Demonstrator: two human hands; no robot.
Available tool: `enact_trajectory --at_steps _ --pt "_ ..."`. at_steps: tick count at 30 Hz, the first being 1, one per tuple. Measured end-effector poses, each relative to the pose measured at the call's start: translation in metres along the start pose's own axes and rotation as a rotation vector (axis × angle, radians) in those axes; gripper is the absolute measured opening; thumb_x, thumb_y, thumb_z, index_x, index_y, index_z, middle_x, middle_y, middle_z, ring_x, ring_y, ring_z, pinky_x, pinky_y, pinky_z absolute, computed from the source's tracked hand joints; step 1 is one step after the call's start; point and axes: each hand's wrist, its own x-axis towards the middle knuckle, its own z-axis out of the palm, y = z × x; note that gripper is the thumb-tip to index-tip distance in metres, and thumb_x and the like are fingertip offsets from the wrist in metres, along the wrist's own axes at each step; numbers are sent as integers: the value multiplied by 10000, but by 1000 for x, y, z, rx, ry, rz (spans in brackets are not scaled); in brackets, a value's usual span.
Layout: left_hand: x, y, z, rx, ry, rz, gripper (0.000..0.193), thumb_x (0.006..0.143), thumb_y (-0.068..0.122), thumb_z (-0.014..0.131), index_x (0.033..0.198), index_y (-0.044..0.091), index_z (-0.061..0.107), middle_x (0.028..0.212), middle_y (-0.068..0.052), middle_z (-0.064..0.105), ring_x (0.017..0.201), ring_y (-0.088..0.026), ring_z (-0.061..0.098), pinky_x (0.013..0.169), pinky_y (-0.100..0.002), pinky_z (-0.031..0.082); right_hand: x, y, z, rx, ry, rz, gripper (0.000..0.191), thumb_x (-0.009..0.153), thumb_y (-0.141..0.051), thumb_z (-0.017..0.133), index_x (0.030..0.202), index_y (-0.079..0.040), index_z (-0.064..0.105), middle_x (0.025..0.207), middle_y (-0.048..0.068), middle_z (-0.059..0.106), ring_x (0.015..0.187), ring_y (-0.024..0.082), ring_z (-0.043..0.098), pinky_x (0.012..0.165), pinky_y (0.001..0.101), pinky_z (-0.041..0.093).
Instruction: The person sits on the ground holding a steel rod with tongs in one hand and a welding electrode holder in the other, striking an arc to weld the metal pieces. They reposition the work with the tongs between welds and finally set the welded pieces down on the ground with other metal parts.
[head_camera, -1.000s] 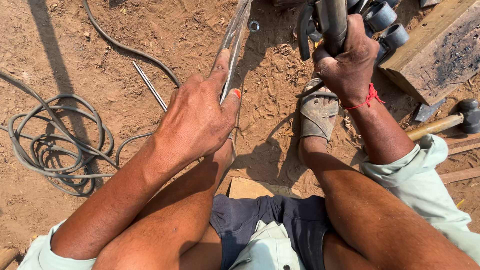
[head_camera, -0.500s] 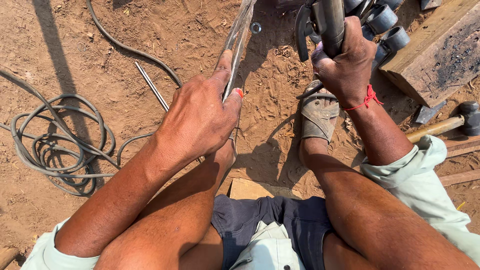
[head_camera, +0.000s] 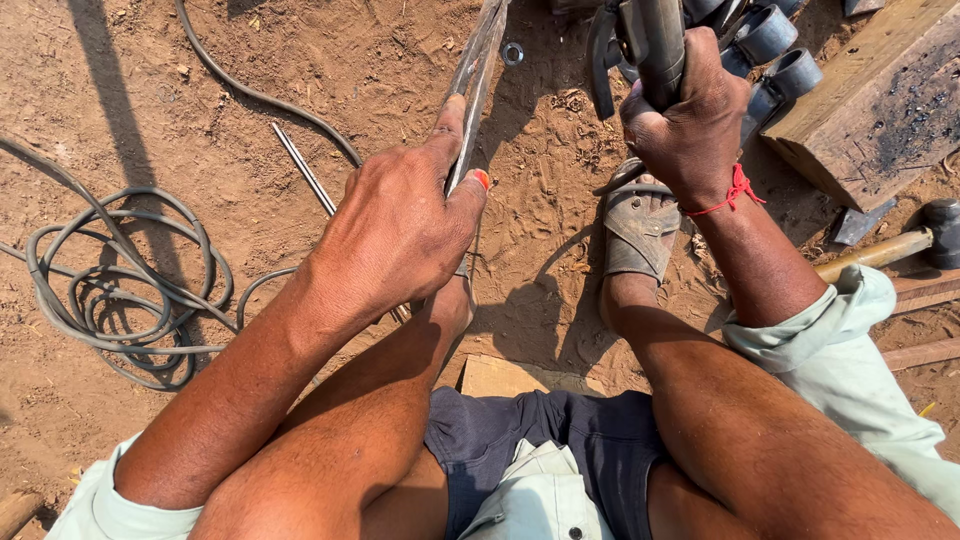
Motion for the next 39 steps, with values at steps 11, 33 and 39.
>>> enact_trajectory --at_steps 11,33,39 --pt "0 0 -1 16 10 16 465 962 252 589 1251 -111 597 736 -296 659 798 -464 705 781 -556 534 -2 0 0 7 -4 -10 253 962 41 719 1166 -5 576 870 96 658 806 166 729 789 328 572" --pt "1 5 -4 -14 12 -1 559 931 224 592 1362 -125 523 722 -292 670 766 -445 722 753 -541 549 -4 6 3 -16 -21 7 232 963 40 725 1142 9 581 881 114 680 860 178 739 760 326 567" --pt "1 5 -4 -8 14 11 541 948 230 586 1344 -134 533 713 -285 671 749 -432 727 735 -536 553 -4 5 3 -17 -16 8 235 966 34 733 1134 6 571 887 104 682 830 166 747 772 329 572"
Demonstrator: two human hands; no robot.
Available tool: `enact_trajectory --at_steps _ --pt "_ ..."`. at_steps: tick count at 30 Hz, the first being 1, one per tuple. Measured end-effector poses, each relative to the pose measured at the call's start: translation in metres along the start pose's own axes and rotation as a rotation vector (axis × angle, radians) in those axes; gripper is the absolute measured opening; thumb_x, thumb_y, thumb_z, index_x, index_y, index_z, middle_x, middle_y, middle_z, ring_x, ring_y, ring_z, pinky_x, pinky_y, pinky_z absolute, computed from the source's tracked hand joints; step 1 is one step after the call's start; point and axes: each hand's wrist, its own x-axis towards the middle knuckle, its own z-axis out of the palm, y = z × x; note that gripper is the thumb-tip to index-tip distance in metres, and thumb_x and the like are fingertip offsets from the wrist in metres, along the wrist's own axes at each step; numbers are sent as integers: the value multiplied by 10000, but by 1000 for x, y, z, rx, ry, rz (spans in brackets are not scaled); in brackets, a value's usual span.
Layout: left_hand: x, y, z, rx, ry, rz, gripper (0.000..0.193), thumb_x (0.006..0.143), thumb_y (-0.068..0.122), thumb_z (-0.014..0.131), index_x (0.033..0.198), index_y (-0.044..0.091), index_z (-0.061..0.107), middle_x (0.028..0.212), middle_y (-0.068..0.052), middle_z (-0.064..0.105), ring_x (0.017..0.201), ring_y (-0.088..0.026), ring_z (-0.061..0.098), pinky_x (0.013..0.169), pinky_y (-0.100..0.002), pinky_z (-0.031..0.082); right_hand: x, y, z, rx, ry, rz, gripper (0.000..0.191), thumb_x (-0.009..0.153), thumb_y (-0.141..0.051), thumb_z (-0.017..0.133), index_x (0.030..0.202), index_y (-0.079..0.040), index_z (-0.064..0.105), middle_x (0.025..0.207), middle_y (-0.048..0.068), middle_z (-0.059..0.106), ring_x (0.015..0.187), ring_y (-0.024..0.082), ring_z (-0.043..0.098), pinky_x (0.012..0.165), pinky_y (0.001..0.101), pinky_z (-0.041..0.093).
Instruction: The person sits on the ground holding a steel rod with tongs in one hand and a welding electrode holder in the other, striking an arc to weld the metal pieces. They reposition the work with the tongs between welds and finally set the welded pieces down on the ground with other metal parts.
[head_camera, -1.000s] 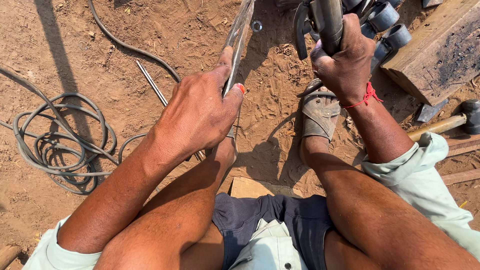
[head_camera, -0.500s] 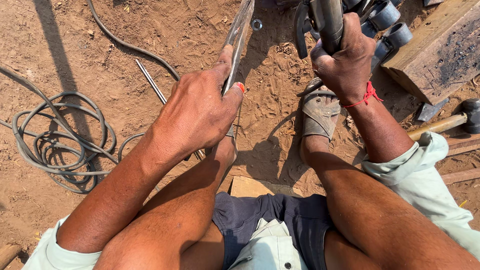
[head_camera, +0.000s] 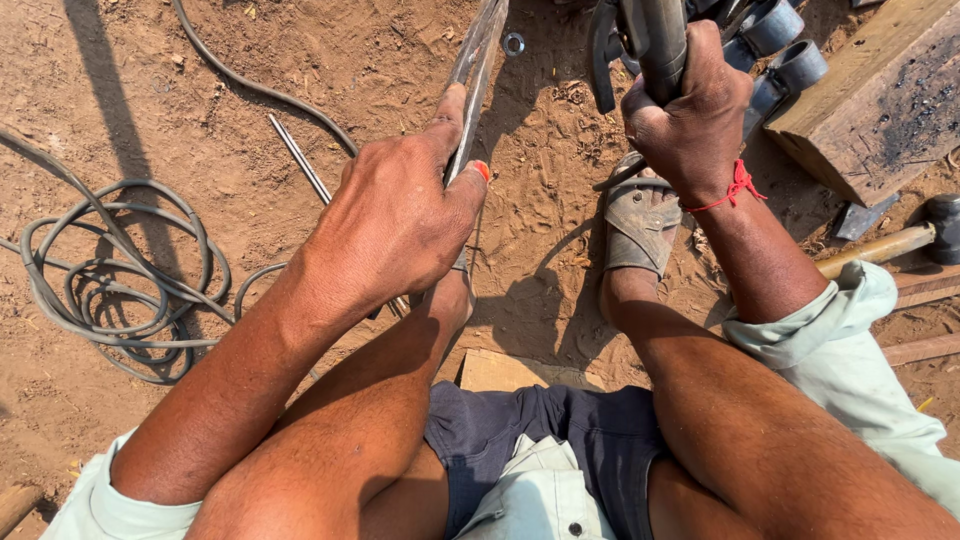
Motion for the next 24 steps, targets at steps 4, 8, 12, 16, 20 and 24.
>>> enact_trajectory --at_steps 4,8,12,16,20,24 --pt "1 0 0 20 -43 -52 477 970 250 580 1285 -108 575 731 -277 676 766 -426 729 760 -530 553 -1 0 -1 13 -10 -11 234 978 38 729 1150 2 575 904 110 688 857 174 751 781 325 575" --pt "0 0 -1 2 -20 -26 606 949 236 576 1414 -137 466 712 -290 670 743 -437 725 725 -532 555 -1 0 0 9 -6 -2 253 955 39 734 1150 1 578 886 113 681 843 177 744 777 330 569" --pt "1 2 -1 10 2 2 628 942 225 586 1424 -155 450 715 -301 671 755 -450 722 726 -539 551 -1 1 1 19 -6 1 230 988 35 732 1141 -6 565 901 103 689 855 161 754 755 300 570" --pt "1 2 -2 2 -47 -59 571 947 235 577 1380 -130 503 713 -290 676 742 -423 742 738 -518 571 -1 1 2 6 1 12 239 951 34 735 1128 -1 579 871 115 679 857 183 734 769 335 567" --pt "1 3 -1 -7 -36 -61 616 934 222 576 1425 -129 454 695 -283 675 724 -420 741 715 -517 574 -1 2 1 4 -14 18 228 961 36 729 1129 0 578 899 114 697 880 176 750 764 326 572" --pt "0 2 0 1 7 8 605 937 217 591 1412 -139 473 698 -284 671 729 -433 731 712 -526 567 -2 2 0 11 -15 1 238 946 42 733 1115 1 571 900 113 702 838 169 749 794 328 583"
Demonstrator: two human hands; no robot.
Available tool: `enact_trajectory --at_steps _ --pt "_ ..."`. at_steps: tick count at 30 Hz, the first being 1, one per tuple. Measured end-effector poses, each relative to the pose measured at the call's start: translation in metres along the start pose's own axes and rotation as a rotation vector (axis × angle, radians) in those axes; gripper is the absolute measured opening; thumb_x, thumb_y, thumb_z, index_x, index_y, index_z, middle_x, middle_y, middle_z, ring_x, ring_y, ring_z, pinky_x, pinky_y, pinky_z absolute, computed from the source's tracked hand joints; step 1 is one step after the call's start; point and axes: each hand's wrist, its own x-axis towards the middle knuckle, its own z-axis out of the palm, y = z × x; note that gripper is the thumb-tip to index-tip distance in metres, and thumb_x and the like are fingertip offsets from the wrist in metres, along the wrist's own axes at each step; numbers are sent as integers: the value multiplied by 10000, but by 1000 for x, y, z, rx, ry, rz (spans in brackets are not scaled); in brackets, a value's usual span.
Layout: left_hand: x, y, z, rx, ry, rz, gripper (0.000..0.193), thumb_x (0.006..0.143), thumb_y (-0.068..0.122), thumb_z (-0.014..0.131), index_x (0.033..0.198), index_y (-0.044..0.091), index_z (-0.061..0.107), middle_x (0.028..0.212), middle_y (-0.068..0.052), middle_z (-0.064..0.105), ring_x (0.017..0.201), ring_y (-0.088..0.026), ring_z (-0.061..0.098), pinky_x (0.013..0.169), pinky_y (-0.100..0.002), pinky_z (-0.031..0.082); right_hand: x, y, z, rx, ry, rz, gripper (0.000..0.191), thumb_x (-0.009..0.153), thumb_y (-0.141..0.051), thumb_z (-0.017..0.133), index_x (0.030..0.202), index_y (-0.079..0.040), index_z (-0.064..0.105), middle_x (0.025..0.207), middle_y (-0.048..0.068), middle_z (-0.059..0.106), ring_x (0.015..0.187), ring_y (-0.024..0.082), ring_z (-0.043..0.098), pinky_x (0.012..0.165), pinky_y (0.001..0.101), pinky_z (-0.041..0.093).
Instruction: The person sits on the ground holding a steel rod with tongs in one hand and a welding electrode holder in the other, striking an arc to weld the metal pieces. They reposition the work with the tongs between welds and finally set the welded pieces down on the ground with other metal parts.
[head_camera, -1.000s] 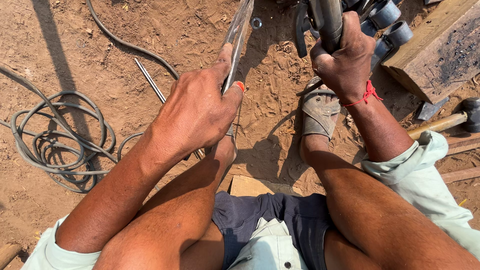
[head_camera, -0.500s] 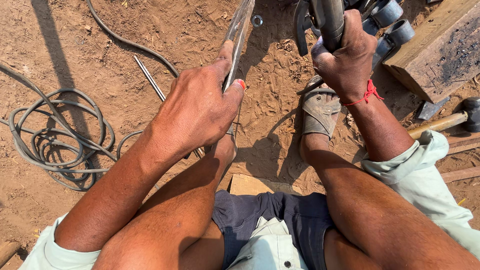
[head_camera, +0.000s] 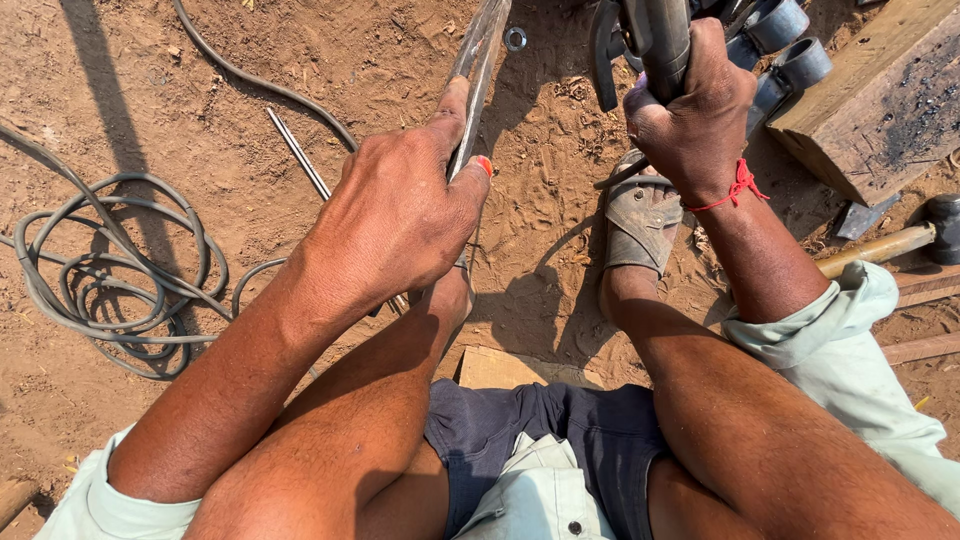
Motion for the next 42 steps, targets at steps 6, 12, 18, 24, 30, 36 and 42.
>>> enact_trajectory --at_steps 6,12,18,24,30,36,42 --pt "2 -2 0 9 -33 -51 610 932 220 593 1418 -128 469 669 -278 671 716 -427 732 724 -528 561 0 -1 1 -2 0 15 239 951 50 718 1120 11 553 901 119 684 832 171 744 791 322 573" --pt "1 -2 0 5 -25 -35 633 935 231 585 1437 -129 446 678 -274 668 709 -422 731 688 -521 564 0 -4 -1 -20 5 -17 242 981 40 731 1159 6 570 917 128 685 849 188 756 791 327 578" --pt "1 -1 0 -3 -19 -20 626 945 230 581 1440 -128 445 690 -281 671 730 -428 733 693 -517 568 0 -5 -1 -4 1 6 237 978 30 741 1146 3 577 892 130 689 883 215 760 793 341 586" --pt "2 0 1 7 -17 -34 608 942 215 577 1425 -134 456 675 -281 665 721 -431 731 700 -521 566 1 -6 0 -28 12 6 225 967 41 724 1121 9 563 899 137 689 835 196 760 780 335 579" --pt "2 -1 0 7 -54 -25 547 961 218 562 1362 -150 506 656 -250 670 683 -387 746 682 -499 583 1 -8 -2 -4 -21 25 254 942 38 725 1137 8 564 870 119 674 841 193 736 746 329 563" --pt "2 2 -3 8 -37 -30 473 951 222 576 1264 -131 589 659 -252 664 682 -395 735 712 -509 573 2 -9 -3 -24 -25 47 254 940 11 752 1088 1 545 869 113 631 803 184 708 722 336 538" --pt "2 4 -4 -4 -47 -75 435 933 217 562 1204 -119 611 687 -262 677 700 -400 737 721 -517 571 3 -14 -3 -41 1 81 258 927 5 748 1051 -8 522 847 122 630 794 202 719 728 344 554"
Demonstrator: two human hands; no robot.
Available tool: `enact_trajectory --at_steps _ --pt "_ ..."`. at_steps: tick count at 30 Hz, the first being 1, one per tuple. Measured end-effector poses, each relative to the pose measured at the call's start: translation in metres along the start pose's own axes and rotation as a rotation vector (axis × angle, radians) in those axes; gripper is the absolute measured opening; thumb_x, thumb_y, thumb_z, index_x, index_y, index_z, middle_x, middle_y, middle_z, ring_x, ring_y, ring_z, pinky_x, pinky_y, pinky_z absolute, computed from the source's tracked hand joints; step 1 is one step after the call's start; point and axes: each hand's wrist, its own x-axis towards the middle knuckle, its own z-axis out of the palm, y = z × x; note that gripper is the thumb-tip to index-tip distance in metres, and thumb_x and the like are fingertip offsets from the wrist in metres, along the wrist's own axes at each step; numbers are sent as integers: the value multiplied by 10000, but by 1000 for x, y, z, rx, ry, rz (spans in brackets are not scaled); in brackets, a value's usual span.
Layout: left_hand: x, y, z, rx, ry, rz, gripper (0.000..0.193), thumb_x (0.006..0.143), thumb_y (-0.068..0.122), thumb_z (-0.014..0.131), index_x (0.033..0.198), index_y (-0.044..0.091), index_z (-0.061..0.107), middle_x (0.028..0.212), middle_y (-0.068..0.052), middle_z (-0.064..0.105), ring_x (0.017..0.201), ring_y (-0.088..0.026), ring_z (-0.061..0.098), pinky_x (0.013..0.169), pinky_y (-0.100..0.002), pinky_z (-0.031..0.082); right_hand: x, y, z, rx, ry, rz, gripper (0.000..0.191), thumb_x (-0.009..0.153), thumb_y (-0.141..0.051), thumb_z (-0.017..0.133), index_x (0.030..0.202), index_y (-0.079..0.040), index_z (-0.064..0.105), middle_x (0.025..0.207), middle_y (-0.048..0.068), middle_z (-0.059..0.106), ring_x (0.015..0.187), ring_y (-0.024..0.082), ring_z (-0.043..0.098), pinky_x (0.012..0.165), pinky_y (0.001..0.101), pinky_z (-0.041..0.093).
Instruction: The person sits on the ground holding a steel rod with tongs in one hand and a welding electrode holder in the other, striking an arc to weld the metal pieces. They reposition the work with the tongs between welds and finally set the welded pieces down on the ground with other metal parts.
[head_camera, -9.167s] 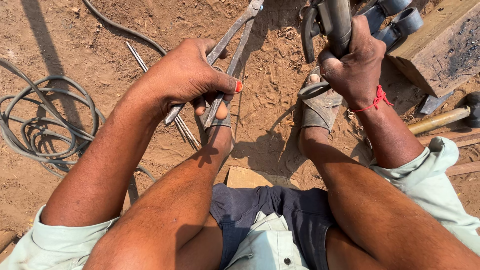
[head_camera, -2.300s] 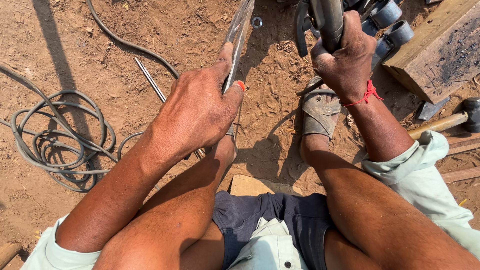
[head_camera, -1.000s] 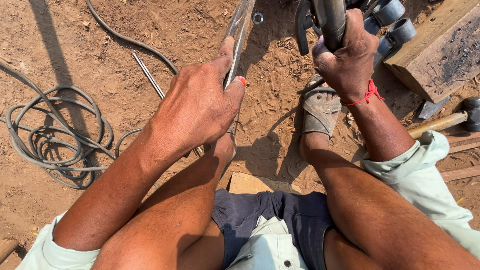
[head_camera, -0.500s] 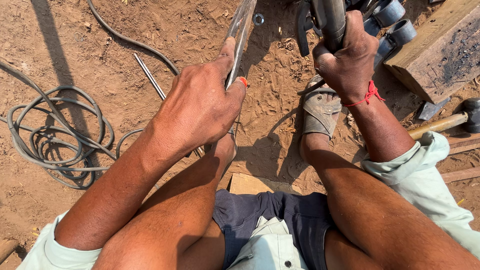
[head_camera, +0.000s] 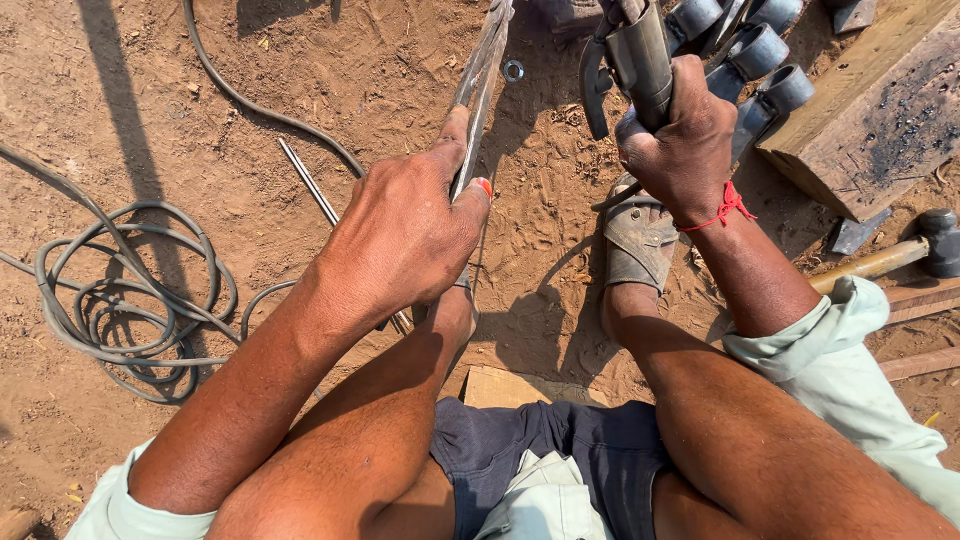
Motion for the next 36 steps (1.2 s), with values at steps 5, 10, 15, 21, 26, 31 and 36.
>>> enact_trajectory --at_steps 5,10,15,21,26,31,36 --pt "0 2 -1 8 -12 -20 421 942 234 567 1184 -104 633 722 -265 689 751 -402 745 777 -519 569 2 -6 -2 16 -10 41 283 912 -11 746 1093 -26 529 840 126 649 787 217 733 714 335 550" --pt "0 4 -3 16 -5 -19 493 924 228 566 1281 -113 567 704 -276 687 745 -424 733 759 -533 558 3 -8 -2 10 4 49 284 893 -12 748 1071 -27 528 824 136 641 768 226 726 713 340 550" --pt "1 5 -2 15 -27 -57 536 915 225 552 1330 -113 534 700 -271 690 724 -403 746 752 -515 573 3 -7 -1 23 -12 69 253 896 -9 732 1060 -28 540 822 118 651 762 196 725 692 334 547" --pt "1 3 -1 18 -27 -43 510 918 228 549 1296 -114 561 689 -272 687 717 -406 741 737 -522 570 2 -8 -2 25 -11 48 251 901 -6 740 1059 -21 545 836 117 659 774 185 721 699 331 551" --pt "1 3 -1 19 -16 -32 465 933 228 550 1244 -114 601 703 -273 684 739 -406 742 765 -520 570 2 -10 -2 30 -11 62 242 903 -6 730 1060 -20 547 829 115 646 767 184 715 710 329 553" --pt "0 3 -1 8 -32 -40 545 932 226 550 1359 -111 515 704 -265 688 745 -402 739 751 -519 568 2 -9 -2 24 -6 49 245 911 -10 731 1060 -26 538 837 113 641 777 184 718 715 325 551" --pt "1 2 -1 20 5 13 434 936 231 567 1199 -111 611 713 -282 681 763 -428 731 765 -533 559 1 -8 -2 32 -10 62 258 911 -11 733 1070 -28 531 825 112 627 764 183 705 711 325 547"
